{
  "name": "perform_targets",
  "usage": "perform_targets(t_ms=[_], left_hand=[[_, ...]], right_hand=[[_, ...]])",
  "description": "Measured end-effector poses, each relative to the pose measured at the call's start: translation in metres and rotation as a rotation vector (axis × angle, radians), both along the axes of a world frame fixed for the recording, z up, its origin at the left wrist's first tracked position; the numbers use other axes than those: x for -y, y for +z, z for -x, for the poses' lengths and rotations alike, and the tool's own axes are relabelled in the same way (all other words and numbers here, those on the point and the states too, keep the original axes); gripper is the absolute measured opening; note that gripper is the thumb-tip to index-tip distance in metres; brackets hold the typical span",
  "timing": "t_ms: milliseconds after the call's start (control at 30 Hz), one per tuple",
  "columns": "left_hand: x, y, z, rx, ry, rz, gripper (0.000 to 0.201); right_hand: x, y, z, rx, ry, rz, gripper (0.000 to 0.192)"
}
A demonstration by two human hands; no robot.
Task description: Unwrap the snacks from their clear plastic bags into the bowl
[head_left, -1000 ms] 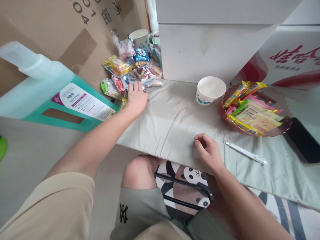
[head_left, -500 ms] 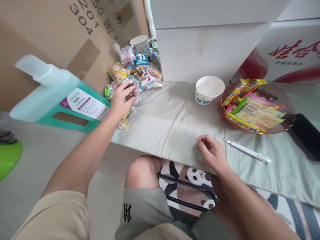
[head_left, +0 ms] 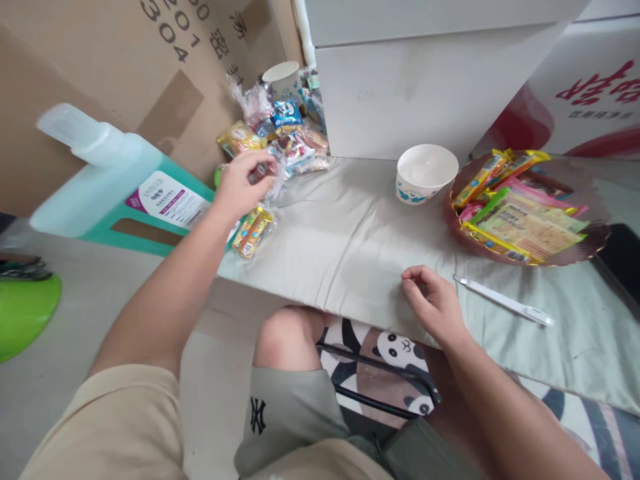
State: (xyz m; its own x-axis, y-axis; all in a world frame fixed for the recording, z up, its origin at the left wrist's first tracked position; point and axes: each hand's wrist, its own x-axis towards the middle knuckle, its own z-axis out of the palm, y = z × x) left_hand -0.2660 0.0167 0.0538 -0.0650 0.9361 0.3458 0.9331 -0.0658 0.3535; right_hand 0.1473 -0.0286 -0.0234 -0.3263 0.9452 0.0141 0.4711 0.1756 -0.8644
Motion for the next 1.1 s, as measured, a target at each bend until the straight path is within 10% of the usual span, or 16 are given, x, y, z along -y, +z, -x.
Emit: perform_targets(t_ms=[100, 367, 667, 833, 933, 1100], left_hand=[[0.005, -0.004, -0.011, 0.008, -0.086, 0.096, 0.047], [-0.016, 0.006, 0.001, -0.112, 0.198, 0.075, 0.059], [-0.015, -0.001, -0.03, -0.31, 0.096, 0.323, 0.032], [-0.007, 0.021, -0.043, 0.174, 0.227, -0.109, 0.042], [0.007, 0.038, -0.073, 0.677, 0.094, -0.388, 0.051], [0.049, -0.004, -0.182, 1.735, -0.015, 0.266, 0.022]], right_hand=[[0.0, 0.0, 0.0, 0.004, 0.004, -0.001, 0.023], [0.001, 0.0, -0.001, 0.005, 0.01, -0.004, 0.021], [0.002, 0.0, -0.001, -0.021, 0.02, -0.034, 0.02], [0.002, 0.001, -0.005, -0.034, 0.016, -0.039, 0.018], [0.002, 0.0, -0.007, -0.079, -0.008, -0.02, 0.015], [0.001, -0.014, -0.008, -0.399, 0.0, 0.063, 0.028]])
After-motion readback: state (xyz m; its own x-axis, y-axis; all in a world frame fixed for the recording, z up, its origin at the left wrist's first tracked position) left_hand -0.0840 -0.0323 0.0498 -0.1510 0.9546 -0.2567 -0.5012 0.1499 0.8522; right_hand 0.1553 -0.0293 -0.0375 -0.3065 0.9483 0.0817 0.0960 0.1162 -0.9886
